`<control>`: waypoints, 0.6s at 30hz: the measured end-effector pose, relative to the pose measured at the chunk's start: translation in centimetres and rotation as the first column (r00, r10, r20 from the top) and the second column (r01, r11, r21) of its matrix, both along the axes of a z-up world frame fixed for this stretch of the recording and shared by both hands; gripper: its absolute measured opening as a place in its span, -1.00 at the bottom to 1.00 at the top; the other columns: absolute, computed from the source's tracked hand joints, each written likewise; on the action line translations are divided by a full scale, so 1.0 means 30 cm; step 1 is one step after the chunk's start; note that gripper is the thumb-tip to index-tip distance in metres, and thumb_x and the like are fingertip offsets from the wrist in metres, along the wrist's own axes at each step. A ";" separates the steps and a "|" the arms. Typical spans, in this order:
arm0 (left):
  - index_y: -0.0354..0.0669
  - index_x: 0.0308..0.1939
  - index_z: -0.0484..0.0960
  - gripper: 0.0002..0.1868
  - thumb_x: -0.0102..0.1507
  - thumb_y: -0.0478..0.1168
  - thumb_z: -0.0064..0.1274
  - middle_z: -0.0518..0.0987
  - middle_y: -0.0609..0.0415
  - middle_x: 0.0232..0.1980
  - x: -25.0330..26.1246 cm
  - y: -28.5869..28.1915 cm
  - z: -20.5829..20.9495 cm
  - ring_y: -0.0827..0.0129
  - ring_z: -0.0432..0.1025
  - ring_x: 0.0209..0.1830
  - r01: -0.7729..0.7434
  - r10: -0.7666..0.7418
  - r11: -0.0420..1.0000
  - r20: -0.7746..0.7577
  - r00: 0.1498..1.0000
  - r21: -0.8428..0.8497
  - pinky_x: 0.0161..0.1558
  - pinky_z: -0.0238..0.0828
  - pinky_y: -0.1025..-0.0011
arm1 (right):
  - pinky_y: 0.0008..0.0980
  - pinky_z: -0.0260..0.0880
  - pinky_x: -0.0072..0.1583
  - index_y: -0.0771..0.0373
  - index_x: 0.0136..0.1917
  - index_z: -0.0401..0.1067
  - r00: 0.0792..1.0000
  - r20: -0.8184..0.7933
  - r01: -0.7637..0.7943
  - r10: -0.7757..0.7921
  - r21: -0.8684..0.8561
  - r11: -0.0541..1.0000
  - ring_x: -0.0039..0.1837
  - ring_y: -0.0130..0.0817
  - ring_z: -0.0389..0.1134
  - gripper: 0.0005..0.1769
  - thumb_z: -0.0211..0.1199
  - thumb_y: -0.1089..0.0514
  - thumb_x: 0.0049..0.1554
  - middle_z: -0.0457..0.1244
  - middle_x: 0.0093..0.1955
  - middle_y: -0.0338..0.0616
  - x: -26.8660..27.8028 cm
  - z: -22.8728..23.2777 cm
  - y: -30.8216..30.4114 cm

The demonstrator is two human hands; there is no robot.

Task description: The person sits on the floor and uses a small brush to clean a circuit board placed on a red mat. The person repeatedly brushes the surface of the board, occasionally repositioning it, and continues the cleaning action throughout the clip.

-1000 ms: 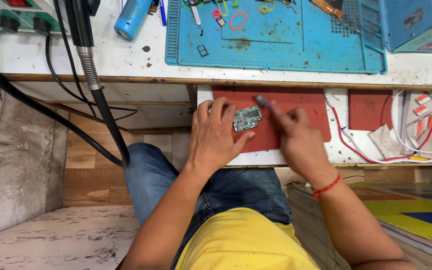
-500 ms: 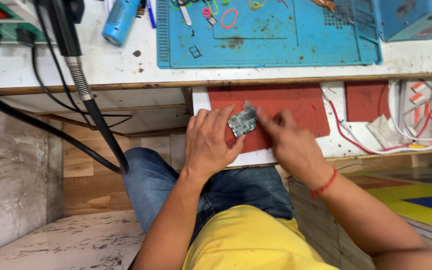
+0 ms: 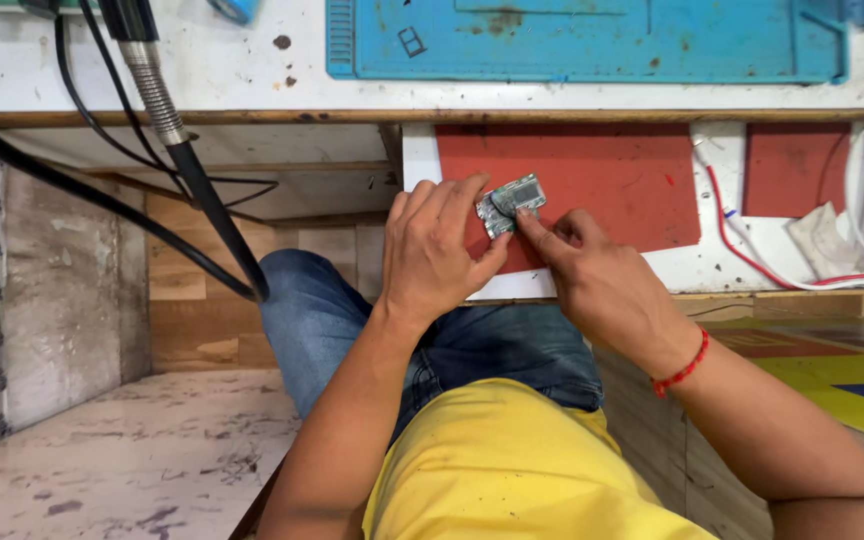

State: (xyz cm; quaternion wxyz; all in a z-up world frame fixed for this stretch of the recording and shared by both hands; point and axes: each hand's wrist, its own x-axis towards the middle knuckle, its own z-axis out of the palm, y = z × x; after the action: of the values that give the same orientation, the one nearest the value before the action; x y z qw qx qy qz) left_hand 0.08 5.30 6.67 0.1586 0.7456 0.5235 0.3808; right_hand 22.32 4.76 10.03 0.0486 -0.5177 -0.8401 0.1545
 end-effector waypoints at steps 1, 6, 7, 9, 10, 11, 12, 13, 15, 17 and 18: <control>-0.24 0.14 0.57 -0.38 0.06 -0.10 0.38 0.63 0.04 -0.08 -0.007 0.003 0.000 0.14 0.45 -0.12 0.003 -0.003 1.000 -0.004 1.000 0.003 -0.07 0.31 0.16 | -0.03 0.42 -0.18 0.09 0.51 0.31 0.999 -0.024 -0.023 0.024 0.025 0.999 -0.19 0.13 0.38 -0.24 0.13 0.37 0.02 0.26 0.05 0.12 -0.001 0.001 0.005; -0.24 0.11 0.57 -0.43 0.09 -0.11 0.39 0.62 0.02 -0.04 0.007 -0.012 -0.009 0.14 0.46 -0.10 -0.010 0.010 0.999 0.011 1.000 0.034 -0.06 0.32 0.19 | 0.03 0.40 -0.16 0.15 0.53 0.30 0.998 0.014 0.069 -0.069 -0.035 0.997 -0.20 0.19 0.36 -0.30 0.07 0.37 0.12 0.27 0.07 0.17 -0.003 0.034 -0.015; -0.24 0.11 0.57 -0.43 0.09 -0.11 0.39 0.62 0.03 -0.05 0.001 -0.013 -0.002 0.15 0.46 -0.10 -0.007 0.007 0.999 0.006 1.000 0.031 -0.05 0.33 0.19 | 0.02 0.40 -0.18 0.16 0.52 0.30 0.998 0.005 0.055 -0.055 -0.049 0.997 -0.20 0.18 0.37 -0.32 0.07 0.36 0.12 0.27 0.06 0.18 -0.022 0.040 -0.012; -0.24 0.10 0.58 -0.43 0.08 -0.11 0.39 0.62 0.03 -0.05 -0.003 -0.007 0.009 0.14 0.46 -0.10 -0.011 0.012 0.999 -0.006 1.000 0.034 -0.05 0.33 0.18 | 0.02 0.41 -0.17 0.18 0.51 0.30 0.999 -0.021 0.036 -0.036 -0.039 0.999 -0.17 0.18 0.38 -0.33 0.06 0.35 0.12 0.27 0.06 0.19 -0.052 0.046 0.006; -0.24 0.09 0.58 -0.43 0.08 -0.10 0.40 0.62 0.03 -0.06 0.004 0.000 0.009 0.14 0.46 -0.11 -0.009 0.009 0.999 -0.009 1.000 0.035 -0.05 0.33 0.17 | 0.02 0.41 -0.15 0.18 0.52 0.30 0.999 -0.035 0.041 -0.041 -0.020 0.999 -0.15 0.19 0.38 -0.32 0.05 0.36 0.12 0.27 0.08 0.18 -0.055 0.044 0.014; -0.24 0.08 0.58 -0.43 0.07 -0.09 0.40 0.61 0.02 -0.06 0.012 0.004 0.006 0.13 0.47 -0.11 -0.006 0.006 0.999 -0.013 1.000 0.036 -0.06 0.33 0.16 | 0.02 0.42 -0.14 0.19 0.53 0.30 0.998 -0.049 0.046 -0.046 -0.002 0.999 -0.12 0.19 0.37 -0.32 0.04 0.37 0.12 0.27 0.10 0.18 -0.051 0.038 0.017; -0.23 0.08 0.59 -0.44 0.08 -0.10 0.40 0.62 0.02 -0.06 0.015 -0.012 0.001 0.12 0.46 -0.11 -0.007 0.008 1.000 -0.020 1.000 0.029 -0.06 0.33 0.16 | 0.02 0.42 -0.14 0.20 0.53 0.29 0.998 -0.032 0.062 -0.063 -0.039 0.997 -0.13 0.20 0.37 -0.30 0.04 0.37 0.12 0.27 0.09 0.18 -0.043 0.029 -0.006; -0.23 0.08 0.59 -0.46 0.09 -0.11 0.40 0.63 0.02 -0.05 0.016 -0.029 -0.005 0.11 0.46 -0.12 -0.008 0.009 1.000 -0.028 1.000 0.021 -0.06 0.33 0.15 | 0.03 0.41 -0.14 0.20 0.54 0.28 0.997 -0.016 0.077 -0.079 -0.075 0.994 -0.14 0.20 0.37 -0.29 0.04 0.37 0.11 0.27 0.09 0.19 -0.032 0.020 -0.034; -0.22 0.07 0.60 -0.46 0.08 -0.11 0.40 0.63 0.00 -0.05 0.010 -0.020 -0.016 0.09 0.46 -0.14 -0.008 0.009 1.000 -0.030 1.000 0.016 -0.08 0.32 0.14 | 0.03 0.42 -0.12 0.17 0.53 0.28 0.994 -0.032 0.102 -0.106 -0.097 0.990 -0.13 0.18 0.38 -0.30 0.05 0.36 0.11 0.27 0.06 0.17 -0.010 0.002 -0.047; -0.22 0.04 0.60 -0.46 0.05 -0.10 0.39 0.64 -0.02 -0.05 0.006 0.000 -0.021 0.07 0.46 -0.17 -0.010 0.010 1.000 -0.012 1.000 0.024 -0.12 0.31 0.13 | 0.02 0.45 -0.06 0.10 0.50 0.31 0.989 -0.092 0.113 -0.119 -0.066 0.991 -0.10 0.14 0.40 -0.35 0.06 0.32 0.14 0.27 0.02 0.12 0.007 -0.019 -0.033; -0.21 0.05 0.59 -0.47 0.07 -0.10 0.37 0.63 -0.02 -0.03 0.009 0.003 -0.020 0.06 0.46 -0.15 -0.013 0.013 0.999 -0.012 1.000 0.037 -0.09 0.33 0.13 | 0.02 0.45 -0.04 0.08 0.49 0.33 0.985 -0.120 0.119 -0.121 -0.023 0.993 -0.07 0.16 0.40 -0.32 0.04 0.32 0.10 0.27 0.07 0.13 0.015 -0.031 -0.034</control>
State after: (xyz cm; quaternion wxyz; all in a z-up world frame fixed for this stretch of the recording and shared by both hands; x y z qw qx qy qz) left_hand 0.34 5.39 6.08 0.1390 0.7474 0.5221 0.3867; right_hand 22.78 3.74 9.09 0.1047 -0.5575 -0.8016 0.1887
